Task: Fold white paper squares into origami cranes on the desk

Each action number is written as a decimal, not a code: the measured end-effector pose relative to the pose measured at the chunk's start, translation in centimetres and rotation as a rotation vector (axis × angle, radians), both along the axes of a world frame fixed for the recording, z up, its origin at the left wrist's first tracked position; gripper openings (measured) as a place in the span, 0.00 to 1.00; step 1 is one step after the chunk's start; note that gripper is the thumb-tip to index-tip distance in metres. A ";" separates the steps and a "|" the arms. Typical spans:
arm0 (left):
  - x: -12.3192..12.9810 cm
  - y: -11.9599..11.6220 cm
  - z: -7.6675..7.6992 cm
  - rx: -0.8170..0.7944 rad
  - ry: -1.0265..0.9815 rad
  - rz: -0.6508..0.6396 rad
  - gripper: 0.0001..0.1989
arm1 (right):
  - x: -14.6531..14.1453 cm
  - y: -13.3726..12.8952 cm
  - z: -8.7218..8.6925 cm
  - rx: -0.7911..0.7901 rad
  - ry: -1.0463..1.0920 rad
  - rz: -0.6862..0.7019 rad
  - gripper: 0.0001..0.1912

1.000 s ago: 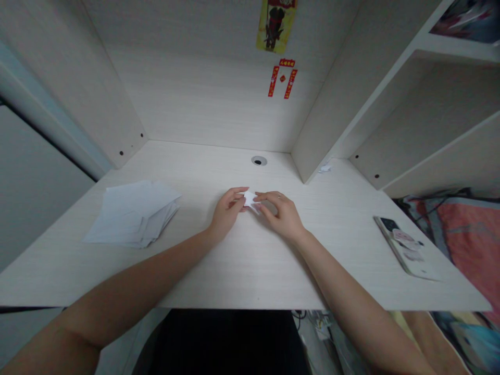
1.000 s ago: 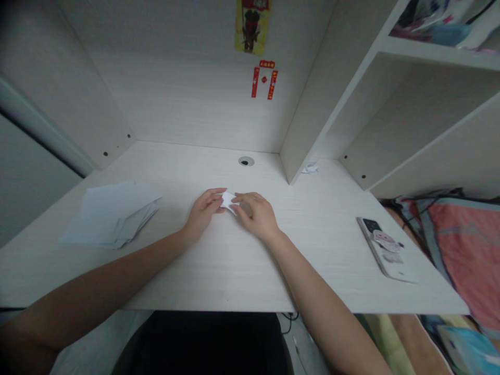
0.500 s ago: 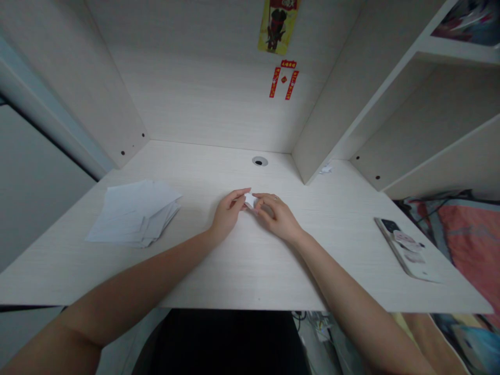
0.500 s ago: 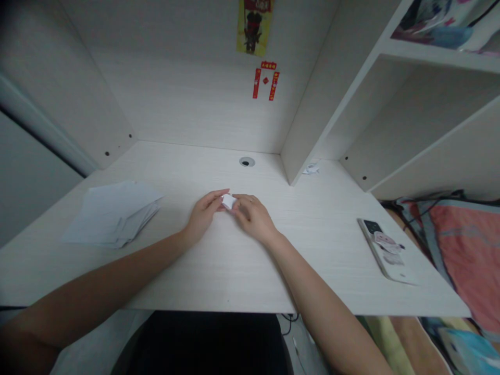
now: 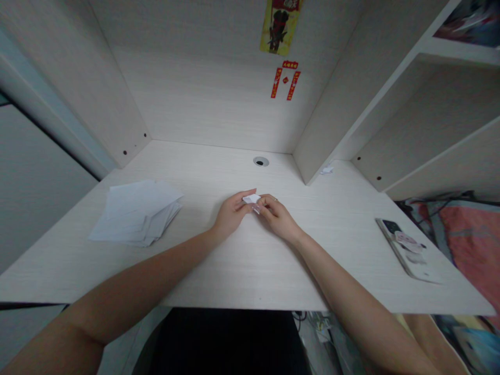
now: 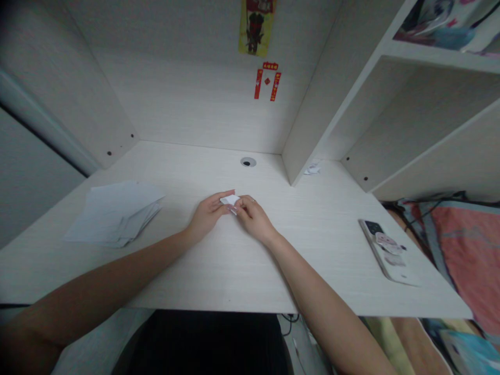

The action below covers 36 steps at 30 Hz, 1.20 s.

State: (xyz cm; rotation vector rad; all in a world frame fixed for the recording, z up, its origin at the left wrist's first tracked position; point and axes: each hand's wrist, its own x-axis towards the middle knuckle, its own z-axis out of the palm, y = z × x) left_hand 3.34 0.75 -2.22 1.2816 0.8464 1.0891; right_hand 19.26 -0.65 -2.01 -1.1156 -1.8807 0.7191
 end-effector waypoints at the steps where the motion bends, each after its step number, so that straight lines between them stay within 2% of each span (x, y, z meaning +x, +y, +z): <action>1: 0.0 0.0 0.1 0.008 0.002 0.003 0.22 | 0.0 0.0 -0.1 -0.012 0.005 0.003 0.09; 10: -0.2 -0.1 0.1 0.038 0.028 0.038 0.26 | -0.1 0.1 -0.2 -0.034 0.047 -0.025 0.09; 16: -0.1 -0.1 0.0 0.016 -0.035 0.104 0.40 | 0.0 0.1 -0.2 -0.069 0.101 -0.033 0.08; 21: -0.2 -0.1 0.1 0.037 0.035 0.108 0.25 | 0.0 0.2 -0.3 -0.070 0.120 -0.039 0.09; 25: -0.2 -0.1 0.4 0.022 0.064 0.116 0.27 | -0.1 0.2 -0.2 -0.066 0.112 -0.040 0.10; 28: -0.1 -0.2 0.5 0.024 0.073 0.120 0.28 | 0.1 0.0 0.3 0.013 0.064 -0.078 0.08; 33: 0.1 -0.3 0.5 0.020 0.095 0.105 0.28 | 0.8 -0.3 1.5 0.298 -0.139 -0.171 0.03; 36: 0.1 -0.4 0.6 0.020 0.104 0.109 0.28 | 0.9 -0.5 1.8 0.320 -0.138 -0.178 0.04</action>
